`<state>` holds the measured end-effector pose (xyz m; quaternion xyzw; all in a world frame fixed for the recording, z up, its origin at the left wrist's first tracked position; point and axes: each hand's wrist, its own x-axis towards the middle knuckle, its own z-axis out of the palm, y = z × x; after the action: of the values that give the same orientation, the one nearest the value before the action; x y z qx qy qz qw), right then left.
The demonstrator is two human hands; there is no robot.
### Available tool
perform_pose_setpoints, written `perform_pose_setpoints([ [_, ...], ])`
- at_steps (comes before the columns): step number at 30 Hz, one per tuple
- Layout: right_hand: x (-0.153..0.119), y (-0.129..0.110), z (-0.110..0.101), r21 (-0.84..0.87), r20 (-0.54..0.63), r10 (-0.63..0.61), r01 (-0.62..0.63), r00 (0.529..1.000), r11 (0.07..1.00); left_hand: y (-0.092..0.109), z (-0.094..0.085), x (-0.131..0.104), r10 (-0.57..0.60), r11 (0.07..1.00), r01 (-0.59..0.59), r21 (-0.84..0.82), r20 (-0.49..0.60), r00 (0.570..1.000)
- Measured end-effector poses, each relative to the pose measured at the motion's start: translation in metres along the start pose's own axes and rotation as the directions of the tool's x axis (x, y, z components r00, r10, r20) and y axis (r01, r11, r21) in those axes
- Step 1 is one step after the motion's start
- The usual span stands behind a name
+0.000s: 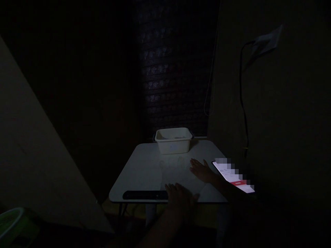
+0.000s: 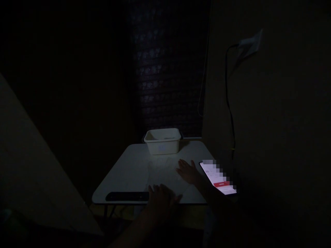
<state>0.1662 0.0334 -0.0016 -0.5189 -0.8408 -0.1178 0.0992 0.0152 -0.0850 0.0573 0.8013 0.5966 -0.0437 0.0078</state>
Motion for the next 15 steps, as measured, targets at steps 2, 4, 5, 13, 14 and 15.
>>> perform_pose_setpoints([
  [2,0.002,0.001,-0.001,-0.015,0.001,0.039,-0.039,0.999,0.999,0.000,0.000,0.001,-0.006,1.000,0.006,0.010,0.000,1.000],
  [4,0.003,0.000,-0.004,-0.028,0.006,0.062,-0.062,0.998,0.998,0.001,0.001,0.001,-0.011,1.000,0.011,0.015,-0.014,1.000],
  [5,0.003,-0.001,-0.006,-0.037,0.009,0.067,-0.067,0.998,0.997,0.001,0.001,0.001,-0.012,1.000,0.012,0.015,-0.020,1.000],
  [13,0.001,0.010,-0.012,-0.105,0.007,0.185,-0.183,0.983,0.977,-0.001,0.006,0.000,-0.022,1.000,0.022,0.004,-0.037,0.999],
  [14,0.001,0.012,-0.012,-0.109,-0.004,0.191,-0.190,0.982,0.976,-0.001,0.006,0.000,-0.029,1.000,0.029,0.000,-0.029,0.999],
  [15,0.000,0.012,-0.012,-0.110,-0.017,0.177,-0.178,0.984,0.978,-0.001,0.006,0.000,-0.035,0.999,0.035,-0.003,-0.026,0.999],
])
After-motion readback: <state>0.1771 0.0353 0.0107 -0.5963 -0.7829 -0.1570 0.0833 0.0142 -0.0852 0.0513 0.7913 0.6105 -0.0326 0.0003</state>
